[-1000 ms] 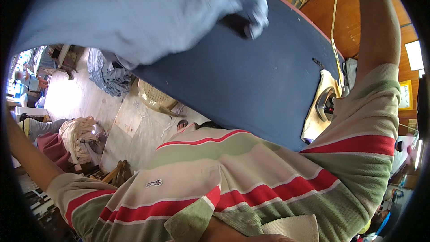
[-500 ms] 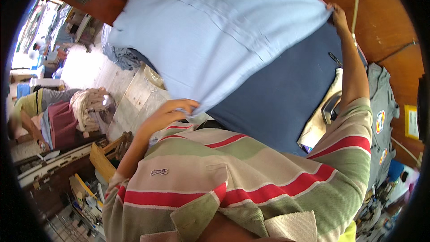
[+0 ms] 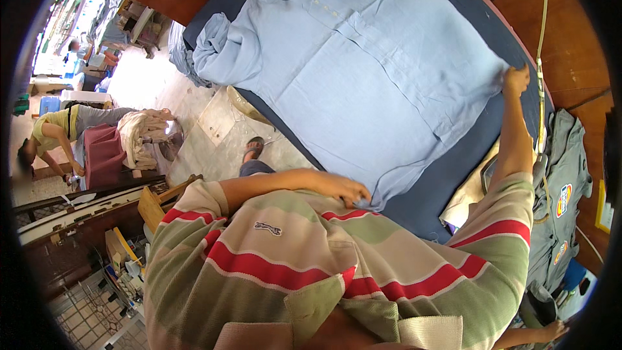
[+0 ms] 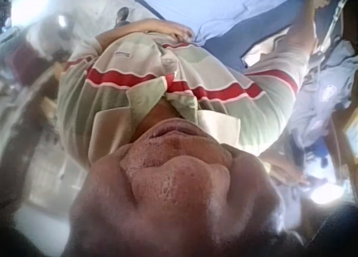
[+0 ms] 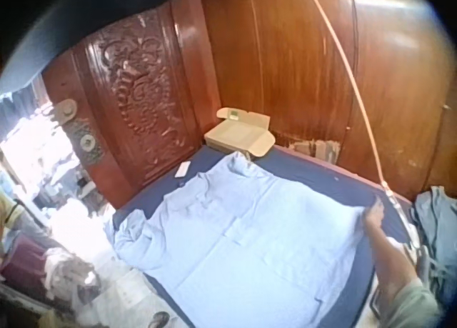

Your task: The person irons a light blue shirt on a blue ironing board. They repeatedly smooth the fabric with their hands and use a steam iron to press the body and sleeves, adjusting the shirt's position several times.

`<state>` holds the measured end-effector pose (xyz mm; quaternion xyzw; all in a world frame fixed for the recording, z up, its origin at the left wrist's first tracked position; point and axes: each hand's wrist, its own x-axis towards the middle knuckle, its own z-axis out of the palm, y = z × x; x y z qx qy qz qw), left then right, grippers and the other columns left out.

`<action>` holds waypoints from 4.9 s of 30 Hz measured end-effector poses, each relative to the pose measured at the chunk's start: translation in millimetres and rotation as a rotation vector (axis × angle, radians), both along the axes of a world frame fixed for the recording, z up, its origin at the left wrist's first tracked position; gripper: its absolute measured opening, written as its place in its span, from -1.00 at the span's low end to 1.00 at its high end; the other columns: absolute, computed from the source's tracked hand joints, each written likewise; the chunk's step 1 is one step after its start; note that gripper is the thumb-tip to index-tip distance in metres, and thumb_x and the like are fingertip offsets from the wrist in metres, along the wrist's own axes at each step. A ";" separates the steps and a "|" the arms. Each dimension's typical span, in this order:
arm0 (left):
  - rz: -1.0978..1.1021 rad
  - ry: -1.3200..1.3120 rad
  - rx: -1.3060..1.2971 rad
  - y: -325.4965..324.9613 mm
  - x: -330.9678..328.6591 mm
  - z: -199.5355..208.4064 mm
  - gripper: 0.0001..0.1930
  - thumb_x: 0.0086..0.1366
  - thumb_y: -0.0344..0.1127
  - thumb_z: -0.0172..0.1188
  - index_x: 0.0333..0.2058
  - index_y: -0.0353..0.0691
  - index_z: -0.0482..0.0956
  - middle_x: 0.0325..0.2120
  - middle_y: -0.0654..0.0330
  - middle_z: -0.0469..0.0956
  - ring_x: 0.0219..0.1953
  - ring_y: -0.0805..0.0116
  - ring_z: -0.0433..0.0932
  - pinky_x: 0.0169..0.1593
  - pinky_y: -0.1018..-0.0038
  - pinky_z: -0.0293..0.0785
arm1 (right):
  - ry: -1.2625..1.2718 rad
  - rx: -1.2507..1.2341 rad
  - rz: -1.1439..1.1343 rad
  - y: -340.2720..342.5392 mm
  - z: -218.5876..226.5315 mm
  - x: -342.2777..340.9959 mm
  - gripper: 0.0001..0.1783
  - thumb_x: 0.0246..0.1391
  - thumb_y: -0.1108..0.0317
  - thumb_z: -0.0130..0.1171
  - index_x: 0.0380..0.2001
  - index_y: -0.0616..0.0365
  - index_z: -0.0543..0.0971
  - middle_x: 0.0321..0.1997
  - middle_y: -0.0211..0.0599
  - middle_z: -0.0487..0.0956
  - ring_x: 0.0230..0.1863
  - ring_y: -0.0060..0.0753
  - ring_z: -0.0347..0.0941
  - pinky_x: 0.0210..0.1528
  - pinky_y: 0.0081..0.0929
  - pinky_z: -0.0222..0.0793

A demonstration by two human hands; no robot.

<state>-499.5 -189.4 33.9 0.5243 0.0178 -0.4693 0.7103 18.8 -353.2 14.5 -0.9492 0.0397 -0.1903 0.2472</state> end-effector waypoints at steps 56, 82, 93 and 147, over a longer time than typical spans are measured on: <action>0.401 -0.945 1.772 365.1 56.2 -30.9 -0.71 0.16 -0.15 0.11 -0.14 -0.08 0.46 -0.17 0.24 0.48 -0.09 0.25 0.43 0.00 0.19 0.20 | 0.144 -0.499 0.170 32.1 -11.7 -378.5 -0.44 0.17 -0.05 -0.15 0.20 -0.09 0.27 0.33 -0.05 0.09 0.32 0.05 -0.03 0.26 0.01 -0.14; 0.192 -1.676 1.569 343.1 313.5 -9.4 -0.52 0.19 -0.23 0.04 0.12 0.01 0.32 -0.01 0.20 0.44 0.03 0.23 0.38 0.08 0.19 0.17 | 0.007 -0.456 0.065 -15.0 -29.9 -107.0 -0.59 0.13 0.03 -0.02 0.03 -0.17 0.44 0.07 -0.23 0.41 0.06 -0.04 0.31 0.07 -0.08 0.21; 0.104 -1.758 1.087 306.8 400.1 -42.6 -0.82 0.12 -0.22 0.09 -0.35 -0.16 0.51 -0.36 0.13 0.49 -0.22 0.15 0.48 -0.16 0.27 0.41 | 0.009 -0.409 0.166 -27.7 -43.2 -72.3 -0.61 0.14 0.00 -0.04 -0.20 0.07 0.54 -0.12 -0.14 0.49 -0.06 0.01 0.37 0.00 -0.17 0.26; 0.576 -1.758 1.525 274.0 388.7 -13.9 -0.76 0.24 -0.11 0.02 -0.24 -0.06 0.53 -0.28 0.24 0.55 -0.07 0.28 0.43 0.01 0.17 0.18 | -0.191 -0.083 0.490 112.7 -1.9 -66.2 -0.56 0.09 -0.05 0.01 -0.22 0.11 0.48 -0.20 -0.23 0.48 -0.07 -0.07 0.36 -0.11 -0.15 0.29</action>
